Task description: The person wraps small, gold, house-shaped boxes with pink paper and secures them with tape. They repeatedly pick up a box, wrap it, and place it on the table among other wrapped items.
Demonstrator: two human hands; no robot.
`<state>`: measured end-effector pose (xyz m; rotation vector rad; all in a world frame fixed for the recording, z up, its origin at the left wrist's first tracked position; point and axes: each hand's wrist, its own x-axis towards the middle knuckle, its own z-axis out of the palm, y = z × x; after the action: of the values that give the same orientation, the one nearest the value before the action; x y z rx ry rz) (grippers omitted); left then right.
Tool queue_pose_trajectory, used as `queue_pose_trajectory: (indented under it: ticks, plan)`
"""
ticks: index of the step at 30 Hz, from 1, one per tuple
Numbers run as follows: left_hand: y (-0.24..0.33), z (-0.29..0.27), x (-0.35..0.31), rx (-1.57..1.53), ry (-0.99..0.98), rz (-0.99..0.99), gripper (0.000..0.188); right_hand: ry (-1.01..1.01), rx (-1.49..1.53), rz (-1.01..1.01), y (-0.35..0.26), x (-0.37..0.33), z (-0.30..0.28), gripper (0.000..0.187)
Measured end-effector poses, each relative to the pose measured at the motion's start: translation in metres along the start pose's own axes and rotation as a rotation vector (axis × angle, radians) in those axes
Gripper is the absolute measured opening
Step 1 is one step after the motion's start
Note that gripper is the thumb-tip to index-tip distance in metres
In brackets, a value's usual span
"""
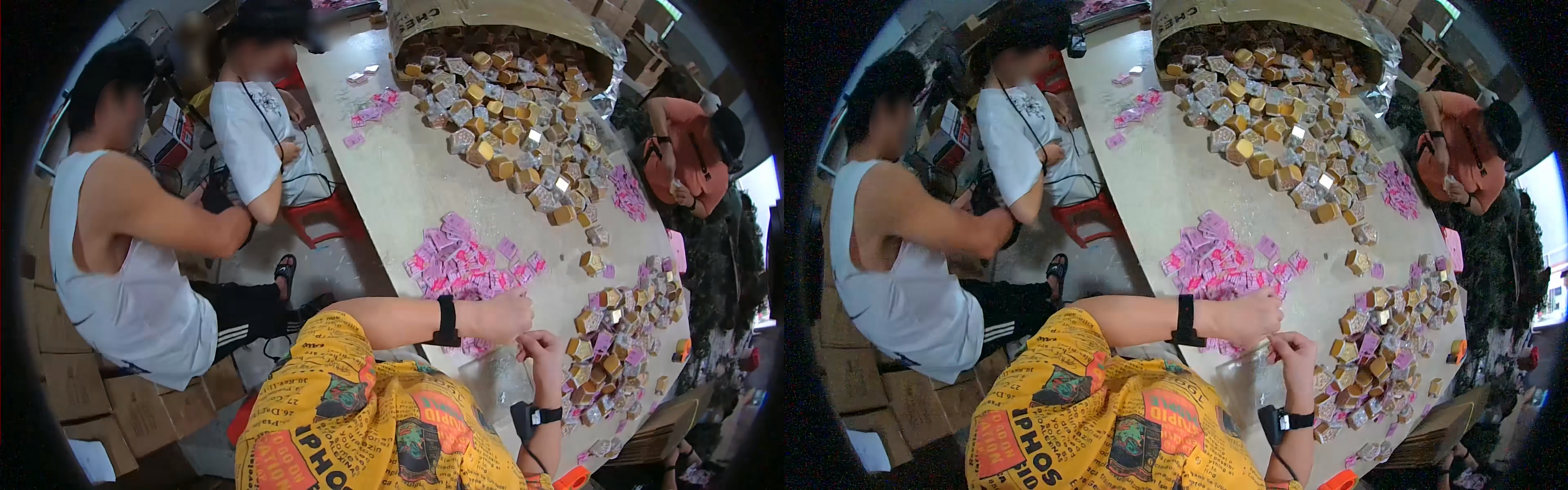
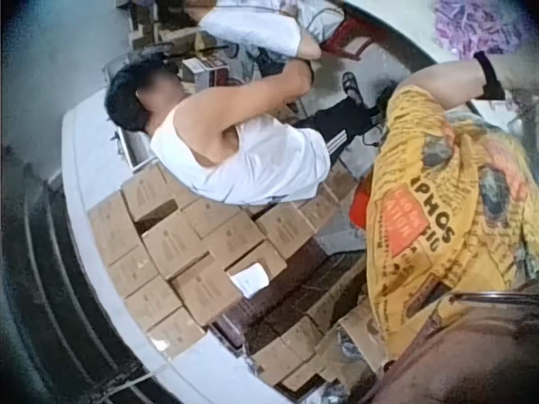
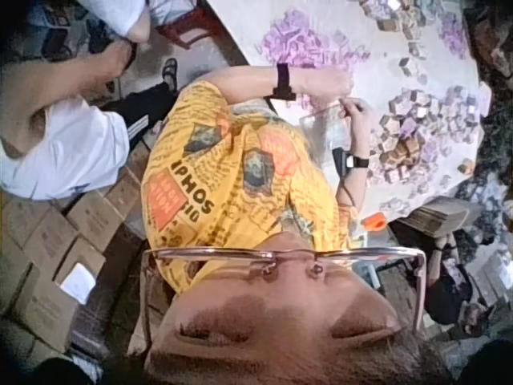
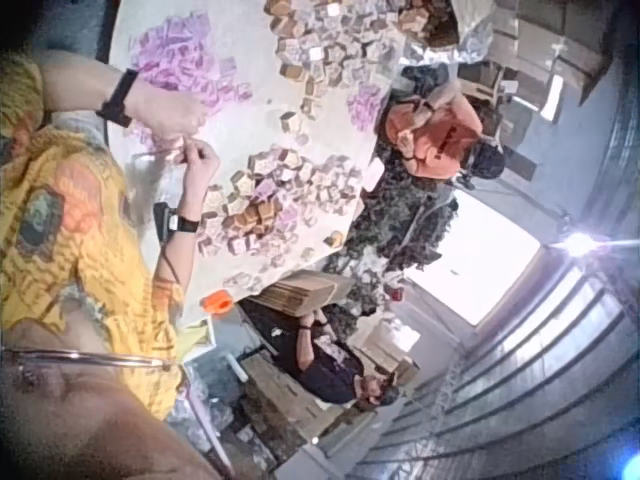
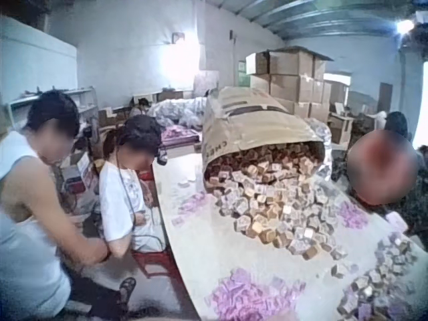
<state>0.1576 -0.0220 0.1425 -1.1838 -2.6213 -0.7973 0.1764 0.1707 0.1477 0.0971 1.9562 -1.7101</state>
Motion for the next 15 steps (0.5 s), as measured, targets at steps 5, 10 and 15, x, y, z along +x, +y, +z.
queue_pose_trajectory:
  ticks: [5, 10, 15]
  plan:
    - [-0.055, 0.013, 0.002, -0.583, -0.149, -0.35, 0.018, 0.143, -0.739, -0.558, -0.019, 0.021, 0.024, 0.008]
    - [-0.108, 0.017, -0.007, -1.039, -0.26, -0.361, 0.018, 0.084, -0.959, -0.821, -0.041, 0.052, 0.048, 0.018]
    - [-0.156, -0.007, 0.006, -0.828, -0.383, -0.491, 0.017, 0.157, -1.06, -0.71, -0.035, 0.078, 0.06, 0.016]
